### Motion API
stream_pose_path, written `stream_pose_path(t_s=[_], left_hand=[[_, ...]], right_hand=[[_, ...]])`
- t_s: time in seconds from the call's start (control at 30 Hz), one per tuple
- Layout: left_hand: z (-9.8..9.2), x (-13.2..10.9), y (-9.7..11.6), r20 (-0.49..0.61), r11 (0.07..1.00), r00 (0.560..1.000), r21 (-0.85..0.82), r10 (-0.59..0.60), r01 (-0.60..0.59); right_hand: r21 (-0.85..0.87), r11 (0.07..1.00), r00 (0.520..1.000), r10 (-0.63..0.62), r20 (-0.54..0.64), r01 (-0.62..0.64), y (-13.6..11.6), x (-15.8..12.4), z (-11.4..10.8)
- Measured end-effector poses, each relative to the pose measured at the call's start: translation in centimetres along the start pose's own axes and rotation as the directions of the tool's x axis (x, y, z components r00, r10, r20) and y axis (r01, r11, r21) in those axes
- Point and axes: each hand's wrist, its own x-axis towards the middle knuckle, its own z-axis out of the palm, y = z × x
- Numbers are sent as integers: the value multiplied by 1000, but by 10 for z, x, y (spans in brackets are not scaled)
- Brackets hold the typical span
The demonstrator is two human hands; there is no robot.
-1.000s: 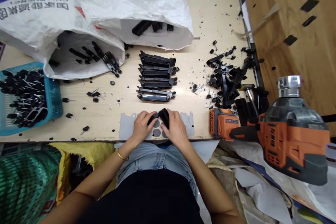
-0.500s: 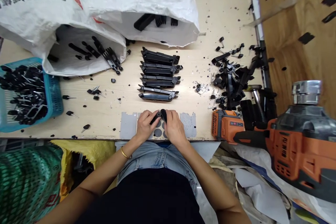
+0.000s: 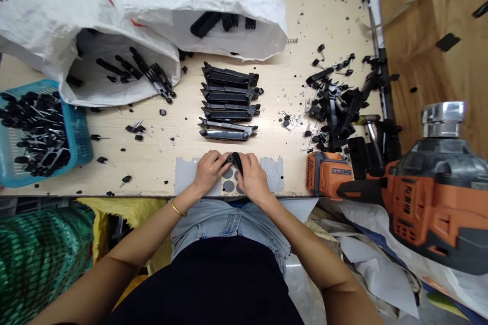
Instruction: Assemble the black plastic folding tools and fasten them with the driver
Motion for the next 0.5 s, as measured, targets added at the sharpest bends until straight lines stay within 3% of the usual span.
stream_pose_path(t_s=[0.17,0.3,0.33,0.4,0.47,0.5], left_hand=[[5,7,-1,-70,994,994,-79,-84,78],[5,12,-11,16,983,990,-125,138,-135],[6,12,-10,21,981,990,-135,141,-137],[8,10,-3,-20,992,1000,-125,6,-8],[12,8,4,-66,983,983,-88,-169,163],[13,7,6,-73,980,979,-79,-188,182]], right_hand=[[-13,999,999,-38,-32,37,1,0,2],[19,999,999,-35,-21,35,1,-1,2],[22,999,999,-34,-16,35,1,-1,2],[13,999,999,-33,-2,33,1,-1,3],[-4,999,999,-51,-3,51,3,0,5],[-9,998,998,-69,-15,68,4,0,6]])
